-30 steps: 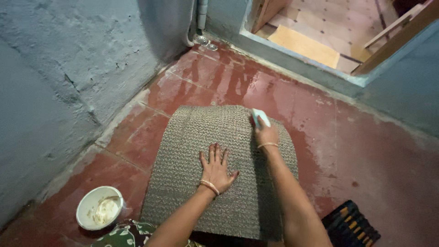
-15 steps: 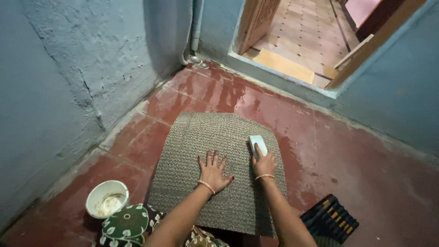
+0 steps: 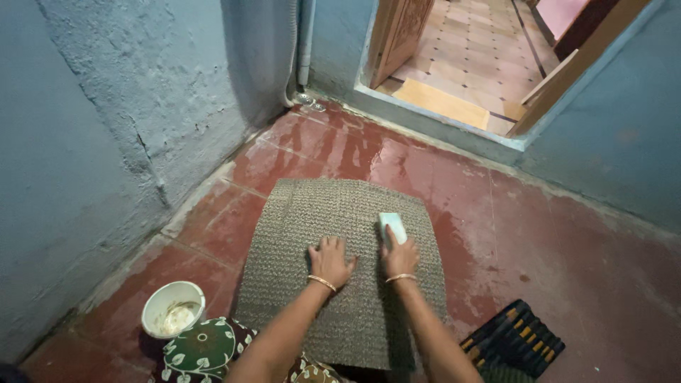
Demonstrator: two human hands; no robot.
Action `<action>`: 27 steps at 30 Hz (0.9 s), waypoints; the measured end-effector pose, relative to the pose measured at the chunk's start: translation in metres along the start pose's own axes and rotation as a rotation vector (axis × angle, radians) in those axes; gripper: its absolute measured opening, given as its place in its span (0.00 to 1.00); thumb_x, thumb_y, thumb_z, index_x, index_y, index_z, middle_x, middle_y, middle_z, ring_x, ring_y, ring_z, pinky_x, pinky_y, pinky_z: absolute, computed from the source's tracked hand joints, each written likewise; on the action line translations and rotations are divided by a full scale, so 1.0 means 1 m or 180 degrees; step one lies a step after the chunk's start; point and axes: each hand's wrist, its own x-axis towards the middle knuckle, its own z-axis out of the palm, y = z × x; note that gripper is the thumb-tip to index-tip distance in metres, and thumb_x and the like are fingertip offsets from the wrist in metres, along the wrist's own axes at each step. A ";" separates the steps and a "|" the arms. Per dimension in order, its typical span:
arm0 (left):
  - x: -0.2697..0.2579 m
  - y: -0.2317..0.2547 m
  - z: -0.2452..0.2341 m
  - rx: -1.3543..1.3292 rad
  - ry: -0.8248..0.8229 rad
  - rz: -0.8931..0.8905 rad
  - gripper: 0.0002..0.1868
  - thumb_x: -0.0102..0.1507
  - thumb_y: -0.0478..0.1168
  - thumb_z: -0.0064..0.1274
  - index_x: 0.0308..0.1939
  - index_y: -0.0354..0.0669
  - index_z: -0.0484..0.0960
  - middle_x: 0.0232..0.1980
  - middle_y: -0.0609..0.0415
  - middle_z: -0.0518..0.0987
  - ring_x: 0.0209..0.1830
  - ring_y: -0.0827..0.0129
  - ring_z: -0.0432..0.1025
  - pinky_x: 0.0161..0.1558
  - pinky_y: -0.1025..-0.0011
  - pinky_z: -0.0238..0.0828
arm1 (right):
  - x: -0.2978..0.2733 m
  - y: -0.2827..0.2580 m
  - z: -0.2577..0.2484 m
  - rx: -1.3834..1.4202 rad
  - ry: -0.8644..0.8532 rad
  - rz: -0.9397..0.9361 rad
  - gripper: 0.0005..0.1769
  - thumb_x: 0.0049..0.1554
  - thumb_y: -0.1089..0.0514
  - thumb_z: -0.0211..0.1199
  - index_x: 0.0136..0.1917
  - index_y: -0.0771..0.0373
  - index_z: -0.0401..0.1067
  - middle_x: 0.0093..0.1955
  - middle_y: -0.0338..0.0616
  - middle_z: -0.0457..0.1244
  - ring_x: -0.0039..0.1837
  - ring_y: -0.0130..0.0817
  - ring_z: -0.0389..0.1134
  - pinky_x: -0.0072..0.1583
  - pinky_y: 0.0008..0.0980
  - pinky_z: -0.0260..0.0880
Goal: The person scrubs a small carpet on the floor by rubbing a cleaning block over its surface by hand.
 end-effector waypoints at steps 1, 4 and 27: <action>0.008 -0.006 0.005 -0.0049 0.0533 0.0007 0.43 0.64 0.65 0.39 0.78 0.48 0.63 0.81 0.52 0.60 0.82 0.53 0.50 0.77 0.34 0.37 | 0.000 -0.012 -0.005 -0.0004 0.0005 -0.0009 0.34 0.53 0.46 0.67 0.72 0.27 0.65 0.55 0.57 0.60 0.55 0.57 0.65 0.57 0.53 0.68; 0.024 -0.014 0.022 0.0239 0.1062 0.0041 0.44 0.61 0.62 0.43 0.76 0.43 0.60 0.81 0.49 0.55 0.81 0.50 0.44 0.73 0.32 0.33 | -0.007 -0.052 -0.016 0.0464 -0.0219 -0.0783 0.32 0.55 0.48 0.65 0.72 0.31 0.66 0.55 0.58 0.62 0.55 0.56 0.66 0.54 0.54 0.68; 0.027 0.001 -0.015 0.0674 0.0017 0.0017 0.45 0.65 0.62 0.37 0.78 0.39 0.50 0.82 0.42 0.46 0.81 0.43 0.37 0.68 0.22 0.29 | 0.148 -0.128 0.107 0.0850 -0.0749 0.0368 0.28 0.55 0.39 0.56 0.64 0.51 0.75 0.56 0.56 0.68 0.56 0.56 0.70 0.59 0.51 0.69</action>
